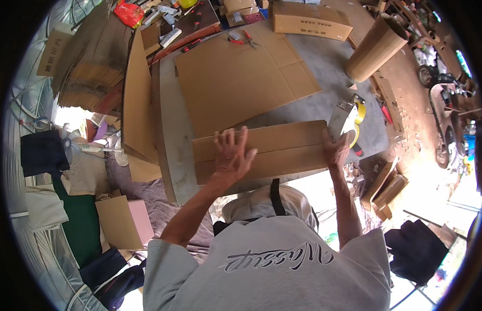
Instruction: The person folds flat cardboard sheets into box shapes on a workbench. They use a handheld tape dispenser to seal the box flaps and edges. The person repeats this process for multiple boxes, stacking the finished ones on the table.
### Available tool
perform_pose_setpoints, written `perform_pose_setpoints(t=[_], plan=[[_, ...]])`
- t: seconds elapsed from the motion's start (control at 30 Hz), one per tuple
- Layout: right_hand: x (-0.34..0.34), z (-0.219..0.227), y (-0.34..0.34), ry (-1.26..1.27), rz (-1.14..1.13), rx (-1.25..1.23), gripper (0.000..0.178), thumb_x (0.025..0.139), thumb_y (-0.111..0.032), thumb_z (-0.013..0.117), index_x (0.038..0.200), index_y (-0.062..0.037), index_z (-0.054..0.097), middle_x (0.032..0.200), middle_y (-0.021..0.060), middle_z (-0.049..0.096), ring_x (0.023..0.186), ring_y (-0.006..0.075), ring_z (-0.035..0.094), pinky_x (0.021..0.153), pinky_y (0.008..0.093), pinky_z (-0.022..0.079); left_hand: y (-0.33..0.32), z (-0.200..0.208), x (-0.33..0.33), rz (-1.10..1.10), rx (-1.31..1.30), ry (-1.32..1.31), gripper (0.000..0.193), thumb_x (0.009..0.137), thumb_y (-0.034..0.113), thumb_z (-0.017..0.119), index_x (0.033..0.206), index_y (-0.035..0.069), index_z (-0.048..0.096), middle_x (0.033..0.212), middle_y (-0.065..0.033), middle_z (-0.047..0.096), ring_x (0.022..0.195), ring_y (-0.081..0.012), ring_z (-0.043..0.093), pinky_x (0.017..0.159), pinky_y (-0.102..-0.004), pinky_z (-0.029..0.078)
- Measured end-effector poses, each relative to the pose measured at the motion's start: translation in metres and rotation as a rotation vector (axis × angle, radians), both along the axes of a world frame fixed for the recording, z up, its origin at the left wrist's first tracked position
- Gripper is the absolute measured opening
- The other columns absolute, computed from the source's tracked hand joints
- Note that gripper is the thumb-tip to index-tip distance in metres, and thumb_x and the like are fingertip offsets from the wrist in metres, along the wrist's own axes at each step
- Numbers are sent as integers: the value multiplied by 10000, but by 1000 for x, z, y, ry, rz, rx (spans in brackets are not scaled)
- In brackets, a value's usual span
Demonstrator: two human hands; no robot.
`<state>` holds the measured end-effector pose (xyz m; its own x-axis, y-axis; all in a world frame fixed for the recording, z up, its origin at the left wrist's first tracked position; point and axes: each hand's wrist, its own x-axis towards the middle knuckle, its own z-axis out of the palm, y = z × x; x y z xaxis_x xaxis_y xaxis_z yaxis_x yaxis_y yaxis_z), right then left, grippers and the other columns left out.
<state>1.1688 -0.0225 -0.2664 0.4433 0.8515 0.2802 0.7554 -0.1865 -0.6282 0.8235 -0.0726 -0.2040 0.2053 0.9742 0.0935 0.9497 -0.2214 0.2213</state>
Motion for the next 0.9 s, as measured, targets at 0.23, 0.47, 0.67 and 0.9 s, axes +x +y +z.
perform_pose_setpoints(t=[0.23,0.47,0.67,0.9], plan=[[6,-9,-3,-66,-27,-55,681,810,-475,821,1110,87,581,888,296,688,848,492,655,767,546,509,14,-5,60,-71,14,-52,715,956,391,647,1532,52,395,1403,-280,440,1352,-443,389,1188,-638,206],[6,-3,-5,111,-39,-75,496,889,-332,776,1120,64,587,954,294,704,898,492,673,790,538,508,16,-14,69,-82,57,-126,645,929,262,658,1490,43,427,1390,-270,431,1341,-452,389,1182,-621,218],[35,20,-24,675,1,263,557,963,-344,735,1269,91,569,1031,197,706,937,266,657,855,385,522,17,-8,71,-88,51,-95,639,926,250,665,1473,33,415,1356,-261,441,1315,-431,406,1175,-616,228],[7,103,-92,1103,184,63,535,955,-390,759,1161,88,636,929,148,727,705,225,696,703,344,579,18,-9,68,-80,23,-57,642,935,278,667,1472,26,422,1357,-248,443,1319,-411,410,1186,-594,233]])
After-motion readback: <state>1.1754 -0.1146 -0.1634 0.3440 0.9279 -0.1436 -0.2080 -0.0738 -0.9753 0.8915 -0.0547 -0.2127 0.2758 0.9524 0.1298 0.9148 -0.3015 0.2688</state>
